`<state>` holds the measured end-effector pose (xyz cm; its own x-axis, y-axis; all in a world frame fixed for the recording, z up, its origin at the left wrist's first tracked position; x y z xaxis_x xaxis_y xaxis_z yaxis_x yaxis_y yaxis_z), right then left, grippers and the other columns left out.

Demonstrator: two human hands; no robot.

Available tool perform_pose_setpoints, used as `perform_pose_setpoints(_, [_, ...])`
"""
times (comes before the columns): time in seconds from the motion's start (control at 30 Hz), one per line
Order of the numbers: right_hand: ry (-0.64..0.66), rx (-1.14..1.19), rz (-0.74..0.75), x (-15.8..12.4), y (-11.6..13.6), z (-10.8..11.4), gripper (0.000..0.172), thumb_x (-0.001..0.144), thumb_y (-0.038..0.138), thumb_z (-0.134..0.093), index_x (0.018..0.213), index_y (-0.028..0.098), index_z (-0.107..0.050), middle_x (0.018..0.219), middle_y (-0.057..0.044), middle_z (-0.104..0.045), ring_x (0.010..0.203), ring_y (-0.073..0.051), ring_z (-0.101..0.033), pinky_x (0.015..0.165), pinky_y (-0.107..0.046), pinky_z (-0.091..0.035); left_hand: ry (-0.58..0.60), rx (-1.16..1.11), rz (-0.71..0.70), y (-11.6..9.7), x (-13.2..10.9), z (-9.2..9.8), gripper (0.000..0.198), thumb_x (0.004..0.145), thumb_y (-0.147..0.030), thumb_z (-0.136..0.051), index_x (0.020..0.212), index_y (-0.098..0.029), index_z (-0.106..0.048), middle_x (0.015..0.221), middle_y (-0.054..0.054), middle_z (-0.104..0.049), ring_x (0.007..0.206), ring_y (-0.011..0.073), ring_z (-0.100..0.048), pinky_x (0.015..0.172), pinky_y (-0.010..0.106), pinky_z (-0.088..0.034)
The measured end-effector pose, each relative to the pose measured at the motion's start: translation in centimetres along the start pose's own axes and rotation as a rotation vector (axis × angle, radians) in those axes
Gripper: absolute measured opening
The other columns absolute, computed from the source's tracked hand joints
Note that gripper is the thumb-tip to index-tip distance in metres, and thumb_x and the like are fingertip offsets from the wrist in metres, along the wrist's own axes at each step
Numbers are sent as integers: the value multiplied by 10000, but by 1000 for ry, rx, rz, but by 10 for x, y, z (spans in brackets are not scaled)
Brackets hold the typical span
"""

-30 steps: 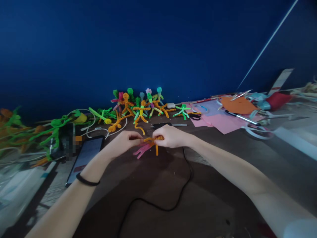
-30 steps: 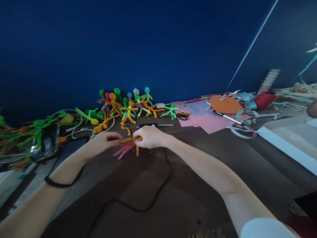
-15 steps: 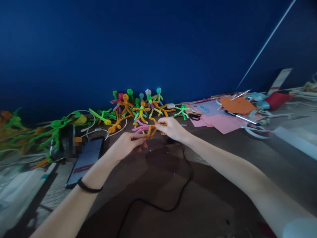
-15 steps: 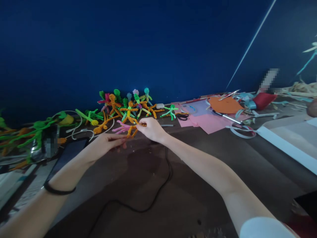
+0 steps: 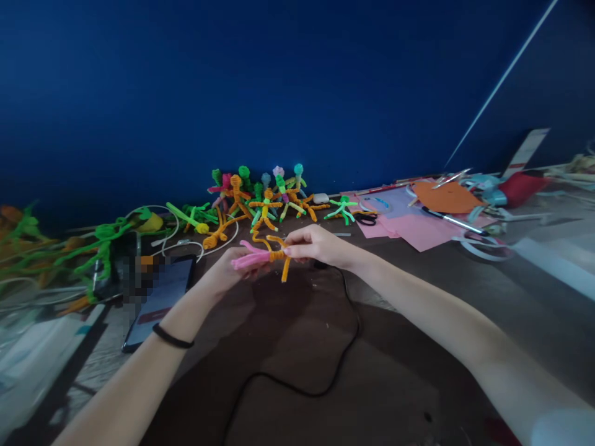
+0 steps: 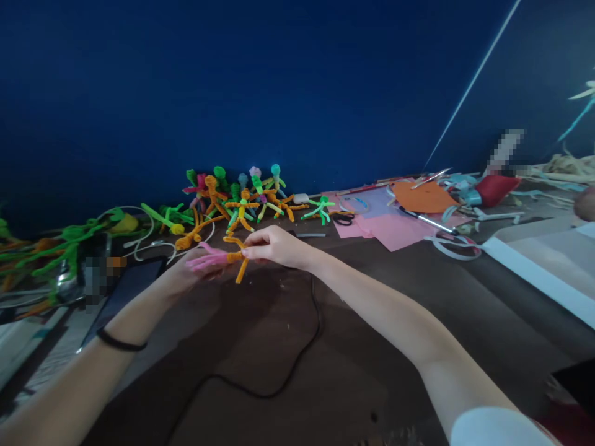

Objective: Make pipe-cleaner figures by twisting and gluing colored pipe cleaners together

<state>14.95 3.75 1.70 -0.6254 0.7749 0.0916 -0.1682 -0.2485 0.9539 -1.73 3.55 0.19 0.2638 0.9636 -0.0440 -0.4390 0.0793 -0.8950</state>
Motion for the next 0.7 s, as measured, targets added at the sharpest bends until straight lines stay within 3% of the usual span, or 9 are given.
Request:
perform_pose_setpoints(0.1, [94,-128,9,-3,3,-4,177,738,280,-556,749,109,-602,588,28,-461,527,-65,-372,508,-222,-270,60,38,8,0,2,2,159,620,-311,-624,643,-163,-677,624,20,-647,553,133,-548,513,232,-392])
perform_pose_setpoints(0.2, [149,-306,40,-5,5,-7,154,739,242,-555,755,105,-625,624,13,-505,562,-72,-403,536,-221,-285,24,202,-5,-1,3,6,197,659,-335,-598,701,-170,-696,707,22,-687,651,161,-589,595,240,-425])
perform_pose_setpoints(0.37, [127,-535,82,-4,3,-9,137,748,202,-544,752,114,-649,654,-7,-570,582,-85,-461,568,-218,-317,-20,365,-86,-6,3,8,215,691,-374,-584,692,-198,-707,738,4,-705,721,174,-611,678,239,-447])
perform_pose_setpoints(0.7, [88,-793,87,-5,-2,-7,172,735,218,-540,793,151,-688,786,-44,-663,686,-123,-532,594,-224,-320,25,174,-29,-14,-2,6,172,661,-341,-630,732,-200,-698,749,14,-713,724,181,-640,703,273,-483])
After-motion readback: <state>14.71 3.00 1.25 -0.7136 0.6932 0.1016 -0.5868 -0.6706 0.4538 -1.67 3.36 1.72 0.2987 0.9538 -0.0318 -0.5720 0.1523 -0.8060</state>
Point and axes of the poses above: each hand's wrist, its own x-axis towards the middle knuckle, its own z-axis out of the back of the hand, y = z × x, the point moved 4 cm from there along x, towards the middle knuckle
